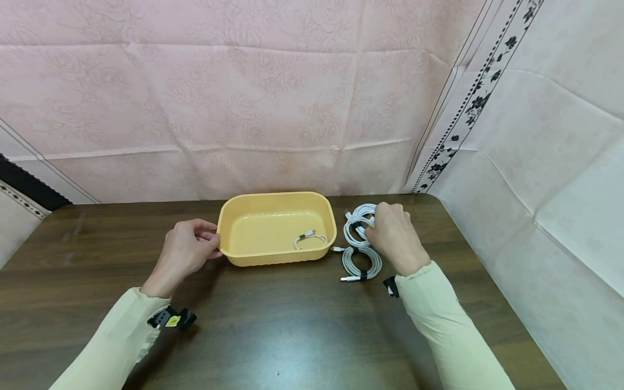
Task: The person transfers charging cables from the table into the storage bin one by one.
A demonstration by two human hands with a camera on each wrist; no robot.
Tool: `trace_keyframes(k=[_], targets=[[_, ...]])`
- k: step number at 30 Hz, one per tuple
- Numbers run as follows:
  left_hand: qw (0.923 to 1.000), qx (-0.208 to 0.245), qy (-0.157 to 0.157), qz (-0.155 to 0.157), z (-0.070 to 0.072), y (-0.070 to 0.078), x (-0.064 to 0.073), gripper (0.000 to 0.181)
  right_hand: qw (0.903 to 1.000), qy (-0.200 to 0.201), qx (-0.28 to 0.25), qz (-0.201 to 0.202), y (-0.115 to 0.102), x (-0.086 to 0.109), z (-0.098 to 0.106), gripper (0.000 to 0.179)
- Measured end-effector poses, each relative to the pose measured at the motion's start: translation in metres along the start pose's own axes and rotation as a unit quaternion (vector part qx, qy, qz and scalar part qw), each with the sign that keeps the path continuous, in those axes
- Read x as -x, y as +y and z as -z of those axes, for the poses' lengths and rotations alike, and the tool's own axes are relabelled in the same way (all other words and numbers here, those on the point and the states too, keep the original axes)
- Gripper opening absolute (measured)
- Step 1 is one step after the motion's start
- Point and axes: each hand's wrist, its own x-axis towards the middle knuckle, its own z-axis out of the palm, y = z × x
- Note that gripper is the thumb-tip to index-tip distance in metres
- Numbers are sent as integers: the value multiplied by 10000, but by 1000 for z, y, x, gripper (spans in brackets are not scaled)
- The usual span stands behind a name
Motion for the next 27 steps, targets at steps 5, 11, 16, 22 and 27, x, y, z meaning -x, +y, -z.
trace_keyframes(k=[5, 11, 16, 22, 27], targets=[[10000, 11, 15, -39, 0, 0, 0, 33, 10000, 20, -11, 15, -2, -1, -1, 31], [10000, -2, 24, -44, 0, -1, 0, 32, 10000, 22, -62, -14, -4, -2, -2, 36], [10000, 12, 21, -59, 0, -1, 0, 32, 9999, 92, -42, 27, -6, -3, -1, 39], [10000, 32, 11, -47, 0, -1, 0, 32, 9997, 215, -21, 78, -9, -5, -2, 40], [10000, 20, 2, -40, 0, 0, 0, 33, 9997, 240, -10, 47, -12, -7, -2, 41]])
